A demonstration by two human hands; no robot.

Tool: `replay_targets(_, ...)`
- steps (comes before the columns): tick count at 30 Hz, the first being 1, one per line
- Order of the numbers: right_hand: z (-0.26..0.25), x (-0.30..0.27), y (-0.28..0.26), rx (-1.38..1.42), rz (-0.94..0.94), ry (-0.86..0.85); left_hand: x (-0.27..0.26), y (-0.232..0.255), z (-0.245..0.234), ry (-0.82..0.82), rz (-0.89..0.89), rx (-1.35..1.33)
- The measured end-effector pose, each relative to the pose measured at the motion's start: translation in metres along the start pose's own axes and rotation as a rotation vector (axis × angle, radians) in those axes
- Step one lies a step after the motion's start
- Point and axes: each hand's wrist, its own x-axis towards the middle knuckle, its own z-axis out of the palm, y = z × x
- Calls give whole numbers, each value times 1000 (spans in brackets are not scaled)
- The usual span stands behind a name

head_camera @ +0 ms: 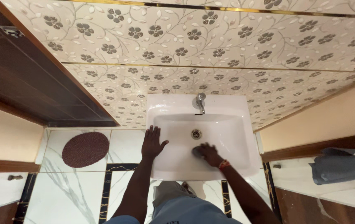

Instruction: The person cleans a white bathroom sink by wiping the basin and faucet with a cloth.

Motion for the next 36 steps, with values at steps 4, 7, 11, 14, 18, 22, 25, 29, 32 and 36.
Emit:
replay_targets(4, -11, -24, 26, -89, 108, 186, 2, 3, -6, -100, -42, -9)
replay_targets(7, -8, -20, 17, -67, 157, 180, 10, 6, -15, -175, -74, -3)
replay_targets(11, 13, 10, -24, 161, -17, 105, 14, 9, -22, -176, -86, -18)
replay_targets(14, 33, 36, -66, 438, -276, 148, 10, 11, -23, -145, -71, -21)
replay_targets(18, 41, 72, -98, 707, -502, 24, 10, 8, -20, -168, -78, -14)
replay_targets(22, 30, 102, -98, 697, -477, -115, 8, 4, -14, -131, -44, -10)
replay_targets(25, 19, 118, -95, 546, -497, -20, 5, 1, -8, -136, -48, -25)
replay_targets(29, 4, 134, -90, 382, -491, 206, 5, -4, -6, -214, -92, -64)
replay_targets(32, -11, 152, -85, 409, -307, 271, 3, -1, -8, -119, -69, -80)
replay_targets(36, -24, 177, -90, 578, -250, 451, 9, 7, -15, -150, -163, -140)
